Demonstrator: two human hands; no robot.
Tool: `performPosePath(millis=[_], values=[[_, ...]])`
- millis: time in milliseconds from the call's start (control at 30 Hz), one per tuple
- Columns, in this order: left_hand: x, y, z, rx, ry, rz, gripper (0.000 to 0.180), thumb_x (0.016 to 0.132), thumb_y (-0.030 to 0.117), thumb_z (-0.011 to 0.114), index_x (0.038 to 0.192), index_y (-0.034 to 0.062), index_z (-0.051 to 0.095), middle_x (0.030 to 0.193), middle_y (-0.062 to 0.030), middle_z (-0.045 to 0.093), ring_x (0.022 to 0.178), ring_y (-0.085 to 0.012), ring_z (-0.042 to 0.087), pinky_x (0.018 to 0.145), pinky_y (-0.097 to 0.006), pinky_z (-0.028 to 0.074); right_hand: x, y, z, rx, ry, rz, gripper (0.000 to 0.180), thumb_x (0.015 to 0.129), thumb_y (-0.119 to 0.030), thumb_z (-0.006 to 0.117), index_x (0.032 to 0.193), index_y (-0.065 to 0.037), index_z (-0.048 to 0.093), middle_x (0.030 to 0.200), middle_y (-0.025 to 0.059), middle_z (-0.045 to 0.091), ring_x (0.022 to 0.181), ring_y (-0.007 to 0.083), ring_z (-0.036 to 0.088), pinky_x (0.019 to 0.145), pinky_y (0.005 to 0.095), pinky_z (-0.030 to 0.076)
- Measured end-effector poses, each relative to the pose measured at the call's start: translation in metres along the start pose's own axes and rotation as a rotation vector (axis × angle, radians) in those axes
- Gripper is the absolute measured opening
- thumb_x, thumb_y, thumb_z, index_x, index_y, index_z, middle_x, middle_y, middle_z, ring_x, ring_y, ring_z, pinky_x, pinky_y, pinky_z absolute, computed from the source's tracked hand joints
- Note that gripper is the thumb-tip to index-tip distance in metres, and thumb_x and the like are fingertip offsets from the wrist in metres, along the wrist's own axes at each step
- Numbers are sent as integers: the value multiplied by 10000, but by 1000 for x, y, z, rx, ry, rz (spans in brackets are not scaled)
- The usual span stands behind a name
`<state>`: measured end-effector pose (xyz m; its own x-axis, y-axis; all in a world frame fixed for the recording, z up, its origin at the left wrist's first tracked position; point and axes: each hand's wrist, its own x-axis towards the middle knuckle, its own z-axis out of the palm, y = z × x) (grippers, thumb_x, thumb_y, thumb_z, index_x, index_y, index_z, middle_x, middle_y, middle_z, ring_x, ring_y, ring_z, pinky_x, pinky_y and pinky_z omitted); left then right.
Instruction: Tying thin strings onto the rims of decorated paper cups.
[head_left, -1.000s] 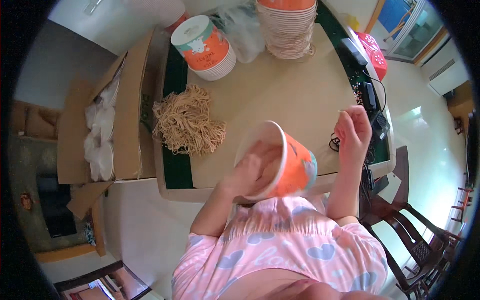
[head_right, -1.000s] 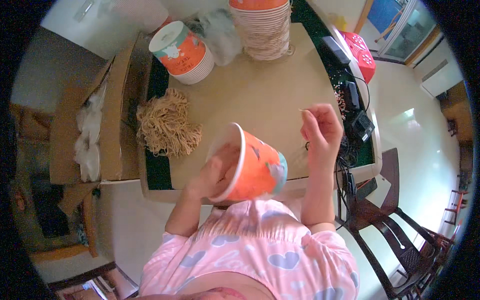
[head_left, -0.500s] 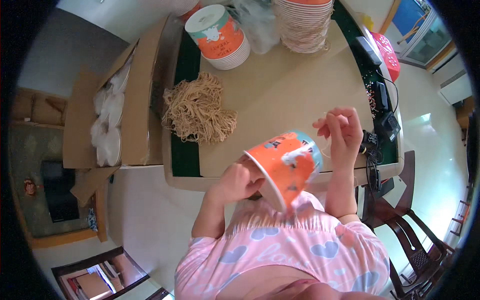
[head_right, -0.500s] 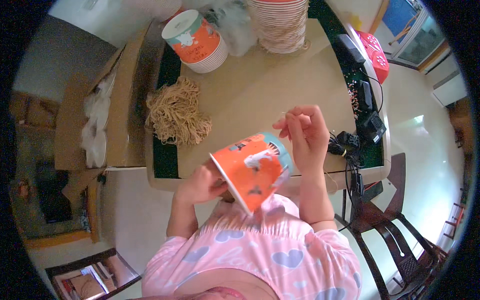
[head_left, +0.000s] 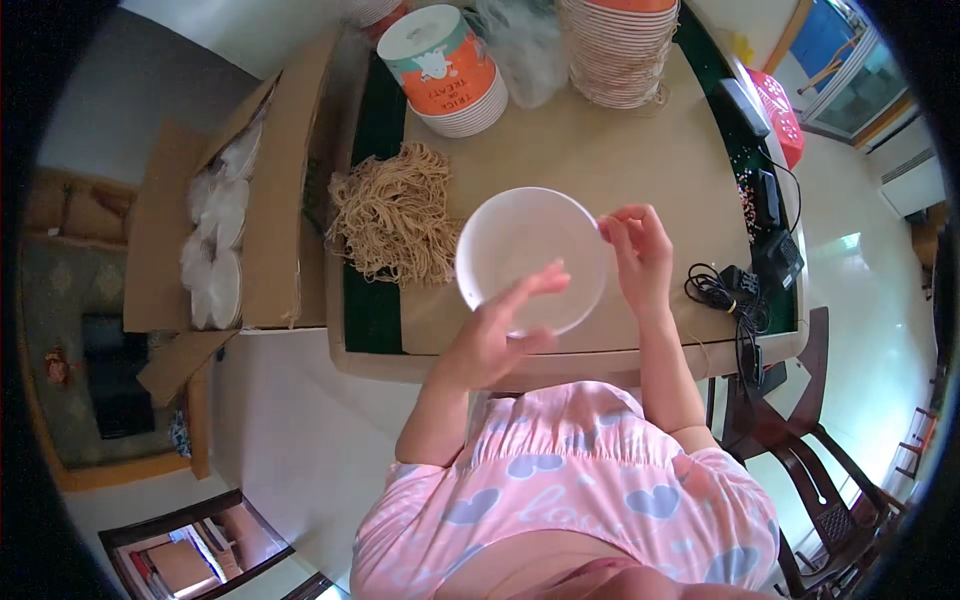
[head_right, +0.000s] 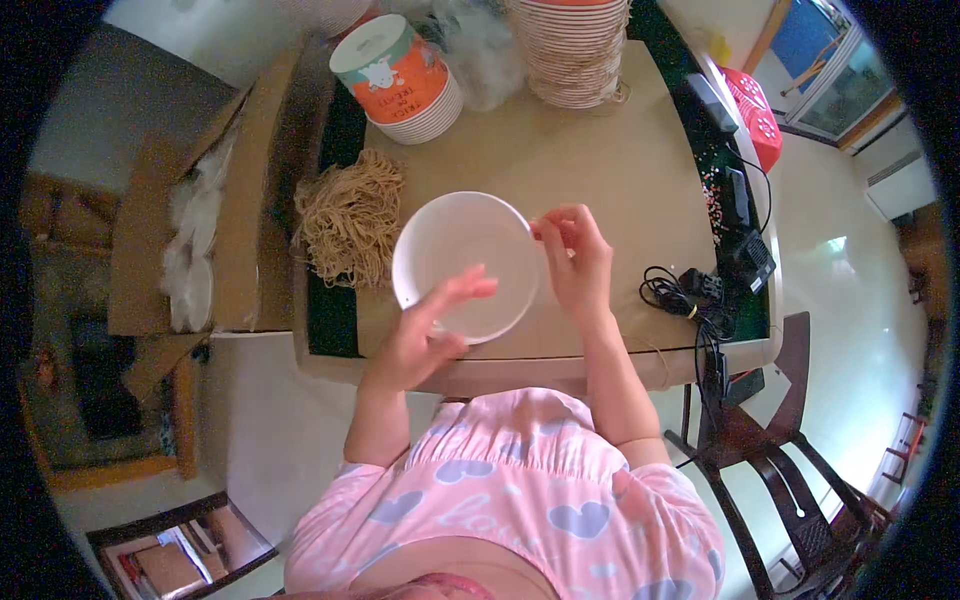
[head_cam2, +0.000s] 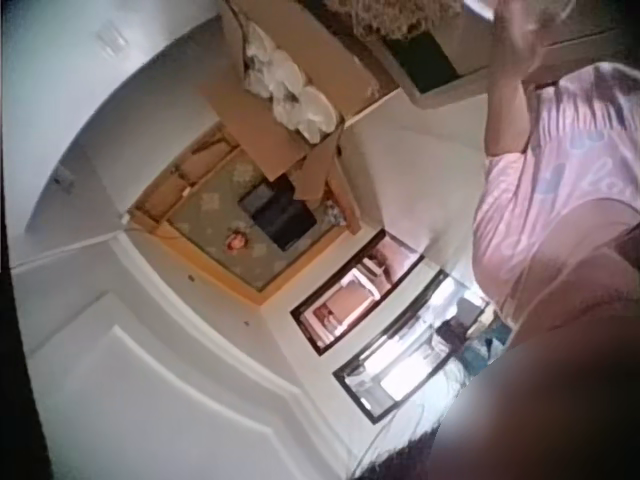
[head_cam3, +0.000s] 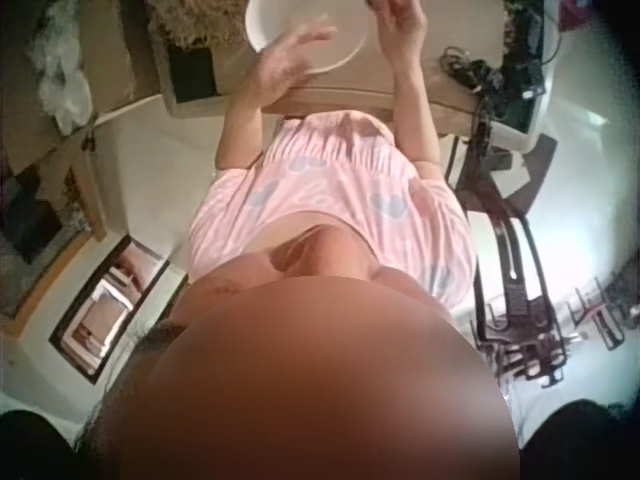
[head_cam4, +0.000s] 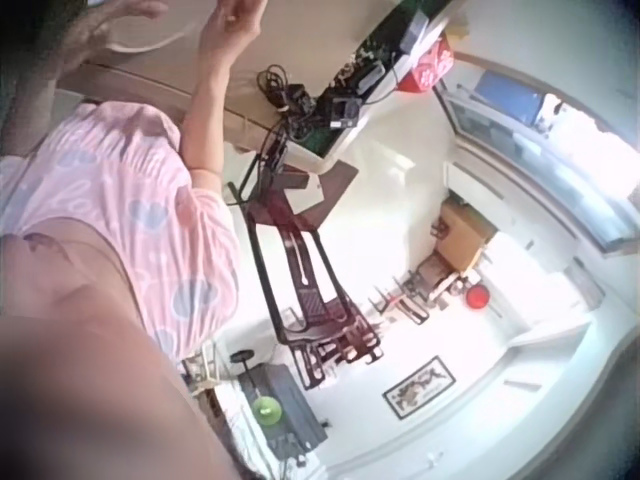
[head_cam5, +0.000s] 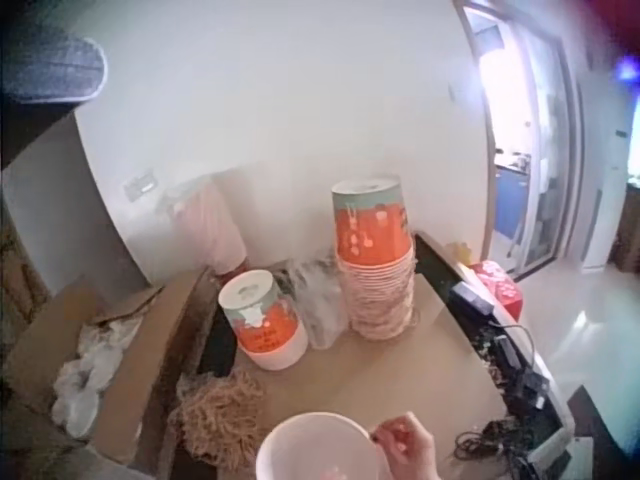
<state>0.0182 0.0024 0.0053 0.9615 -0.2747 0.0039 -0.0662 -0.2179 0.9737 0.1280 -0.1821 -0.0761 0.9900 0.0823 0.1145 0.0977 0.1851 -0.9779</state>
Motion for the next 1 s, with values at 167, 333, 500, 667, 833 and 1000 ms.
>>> performPosePath(millis=[167,333,500,667,833,1000], values=[[-23,3,6,1026,10,22,468,806,128,716,1240,55,557,1175,-130,614,1135,-310,563,1060,-423,376,-7,-10,0,-128,47,-55,40,932,-20,583,956,6,563,858,75,680,816,122,657,735,246,516],[-1,18,-9,571,434,53,166,810,-3,680,973,6,649,903,-117,684,787,-240,684,721,-313,563,-26,-26,10,-79,25,-218,64,895,28,593,956,9,596,884,72,669,822,113,629,746,251,505],[1,21,-21,105,448,-158,196,855,-6,655,1050,-22,635,946,-65,679,899,-114,650,793,-266,539,-34,-54,38,-193,-180,-458,173,753,78,649,900,-7,611,922,116,652,837,247,632,758,331,502],[-1,19,-24,-137,401,-126,239,865,-54,595,1103,-46,606,1043,-76,659,971,-112,622,842,-250,513,-35,-56,46,-280,-177,-499,144,785,86,637,887,-5,589,983,154,638,932,244,611,800,308,487],[-13,-3,-39,-22,356,45,315,822,-47,607,1136,-29,592,1063,-80,646,987,-131,614,893,-268,483,-17,-45,31,-112,-39,-306,54,901,-8,566,955,-11,566,1147,164,606,1032,219,585,886,336,476],[8,6,-15,90,338,-49,273,817,14,645,1084,-27,605,954,-62,670,889,-126,637,843,-273,495,-24,-31,34,122,-235,-71,68,949,-13,524,1013,5,506,1100,125,651,982,173,618,860,303,494]])
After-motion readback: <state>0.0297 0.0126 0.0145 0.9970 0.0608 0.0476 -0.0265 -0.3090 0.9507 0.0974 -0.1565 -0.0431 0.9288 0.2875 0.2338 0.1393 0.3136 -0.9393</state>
